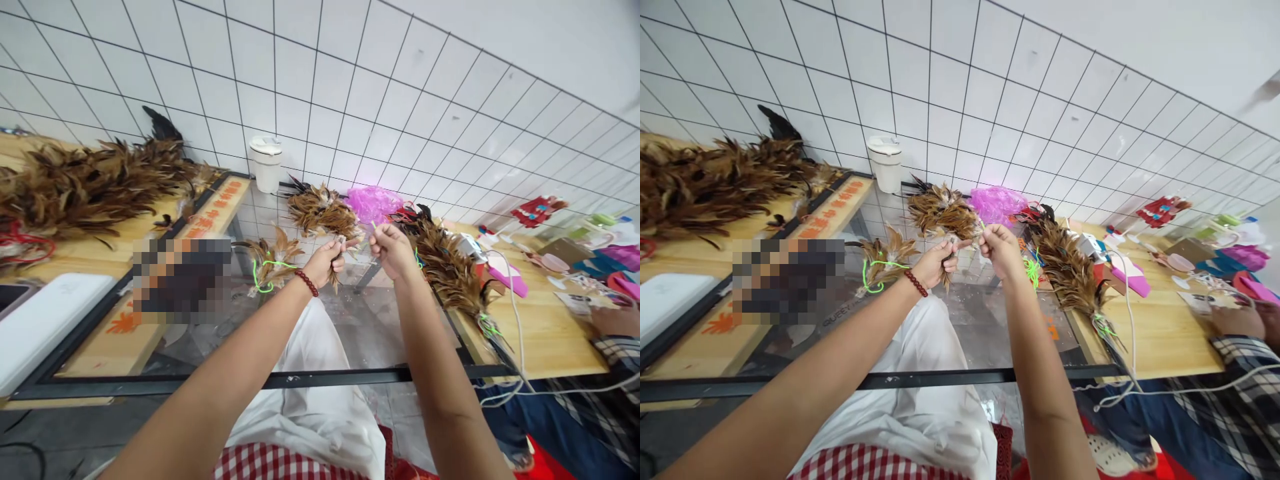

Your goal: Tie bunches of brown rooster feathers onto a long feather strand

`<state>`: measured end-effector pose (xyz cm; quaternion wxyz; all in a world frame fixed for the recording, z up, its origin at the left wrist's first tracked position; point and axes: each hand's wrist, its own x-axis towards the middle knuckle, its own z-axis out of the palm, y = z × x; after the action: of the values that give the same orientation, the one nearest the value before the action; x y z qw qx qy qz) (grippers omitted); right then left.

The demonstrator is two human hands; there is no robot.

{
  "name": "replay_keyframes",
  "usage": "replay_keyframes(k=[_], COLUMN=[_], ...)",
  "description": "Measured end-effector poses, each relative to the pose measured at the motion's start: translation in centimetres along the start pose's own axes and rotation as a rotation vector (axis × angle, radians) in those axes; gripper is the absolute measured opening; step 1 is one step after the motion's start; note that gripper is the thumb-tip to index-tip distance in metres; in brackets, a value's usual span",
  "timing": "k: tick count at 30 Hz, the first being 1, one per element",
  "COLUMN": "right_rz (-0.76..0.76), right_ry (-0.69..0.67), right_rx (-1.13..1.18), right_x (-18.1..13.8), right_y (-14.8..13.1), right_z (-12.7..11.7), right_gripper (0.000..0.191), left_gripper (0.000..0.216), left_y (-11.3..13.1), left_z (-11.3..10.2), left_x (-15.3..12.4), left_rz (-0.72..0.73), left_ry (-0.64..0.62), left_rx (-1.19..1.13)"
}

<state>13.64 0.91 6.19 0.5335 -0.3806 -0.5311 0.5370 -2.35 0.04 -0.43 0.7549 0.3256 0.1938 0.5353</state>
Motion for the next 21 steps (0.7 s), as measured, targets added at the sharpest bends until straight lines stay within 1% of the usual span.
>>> replay_keyframes(k=[3, 6, 8, 10, 12, 14, 15, 16, 18, 21], right_rz=[0.001, -0.015, -0.064, -0.176, -0.333, -0.452, -0.473, -0.471, -0.415, -0.246], right_ry=[-0.026, -0.035, -0.017, -0.032, -0.112, -0.233, -0.291, -0.335, -0.385, -0.372], right_rx=[0.023, -0.029, -0.132, -0.285, -0.435, -0.531, -0.556, -0.566, -0.549, -0.415], right_x=[0.0, -0.3, -0.6, -1.0, -1.5, -1.8, -1.9, -1.9, -1.6, -0.9], right_y=[2.0, 2.7, 2.7, 2.3, 1.8, 1.3, 1.2, 1.2, 1.5, 2.8], right_z=[1.2, 0.7, 0.0, -0.5, -0.7, -0.6, -0.5, -0.5, -0.6, -1.3], right_gripper=[0.034, 0.032, 0.031, 0.027, 0.023, 0.020, 0.019, 0.020, 0.021, 0.027], left_gripper=[0.022, 0.021, 0.022, 0.023, 0.025, 0.026, 0.026, 0.026, 0.025, 0.020], left_y=[-0.4, -0.8, -0.8, -0.8, -0.6, -0.5, -0.4, -0.4, -0.4, -0.3], left_z=[0.3, 0.8, 1.1, 1.4, 1.7, 2.0, 2.2, 2.4, 2.7, 3.0], left_x=[0.0, -0.1, -0.1, -0.1, -0.3, -0.4, -0.5, -0.7, -0.9, -1.2], left_rz=[-0.073, -0.117, -0.114, -0.111, -0.130, -0.170, -0.192, -0.214, -0.259, -0.322], left_ry=[0.000, 0.049, 0.100, 0.148, 0.172, 0.143, 0.112, 0.070, -0.019, -0.119], left_rx=[0.105, 0.270, 0.361, 0.446, 0.545, 0.666, 0.730, 0.796, 0.906, 0.968])
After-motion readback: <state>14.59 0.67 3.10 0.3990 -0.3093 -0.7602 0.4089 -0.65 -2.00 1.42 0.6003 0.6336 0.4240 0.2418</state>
